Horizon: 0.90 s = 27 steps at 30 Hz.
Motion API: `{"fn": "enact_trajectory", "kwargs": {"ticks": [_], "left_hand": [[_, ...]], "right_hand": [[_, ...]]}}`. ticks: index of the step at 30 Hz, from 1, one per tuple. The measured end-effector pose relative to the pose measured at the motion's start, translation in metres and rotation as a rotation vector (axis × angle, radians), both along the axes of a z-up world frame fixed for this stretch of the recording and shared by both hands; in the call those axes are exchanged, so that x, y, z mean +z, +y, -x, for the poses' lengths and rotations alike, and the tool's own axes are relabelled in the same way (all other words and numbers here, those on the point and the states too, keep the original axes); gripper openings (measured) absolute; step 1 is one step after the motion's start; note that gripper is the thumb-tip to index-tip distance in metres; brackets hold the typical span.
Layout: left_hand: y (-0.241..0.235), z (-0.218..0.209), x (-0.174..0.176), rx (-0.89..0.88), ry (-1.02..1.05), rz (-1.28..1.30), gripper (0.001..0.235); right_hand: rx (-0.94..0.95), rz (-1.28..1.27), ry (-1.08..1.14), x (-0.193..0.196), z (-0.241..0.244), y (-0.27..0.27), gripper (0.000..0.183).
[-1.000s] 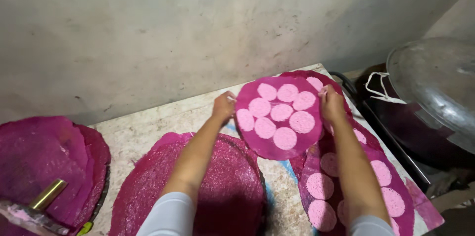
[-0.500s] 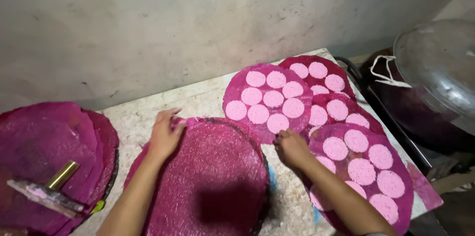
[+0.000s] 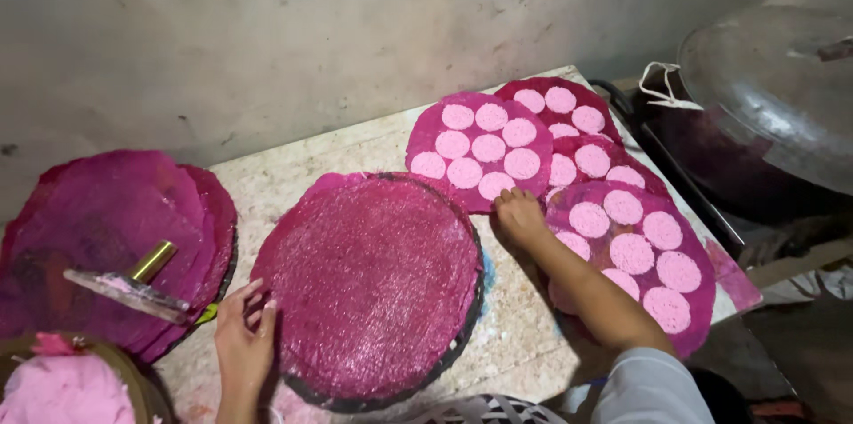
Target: The person scoops pink dough from a bowl using a metal scoop and places it into a circular mold on a purple mat. They press the dough into the mold to form round shapes and arrange them on the mat. The process is repeated multiple times.
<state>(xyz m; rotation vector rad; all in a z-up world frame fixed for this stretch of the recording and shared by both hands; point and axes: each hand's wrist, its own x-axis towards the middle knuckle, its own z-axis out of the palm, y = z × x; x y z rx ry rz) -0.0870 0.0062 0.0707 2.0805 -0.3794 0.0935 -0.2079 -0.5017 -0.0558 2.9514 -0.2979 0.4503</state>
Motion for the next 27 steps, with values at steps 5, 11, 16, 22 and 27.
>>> {"fn": "enact_trajectory", "kwargs": {"ticks": [5, 11, 16, 22, 27], "left_hand": [[0.033, 0.019, -0.016, 0.041, 0.058, -0.045, 0.039], [0.086, 0.045, -0.064, 0.146, -0.069, -0.205, 0.045], [0.123, 0.071, -0.091, 0.337, -0.15, -0.521, 0.049], [0.141, 0.102, -0.091, 0.364, 0.046, -0.644, 0.038], [0.145, 0.114, -0.086, 0.345, 0.091, -0.603, 0.012]], "right_hand": [[-0.194, -0.417, -0.179, 0.033, 0.017, 0.01, 0.017], [0.083, -0.932, -0.338, 0.096, 0.025, 0.113, 0.018], [0.425, -0.968, -0.031, 0.133, -0.023, 0.247, 0.025], [0.64, -0.921, 0.057, 0.137, -0.125, 0.373, 0.038], [0.698, -0.677, -0.055, 0.098, -0.225, 0.481, 0.068]]}}
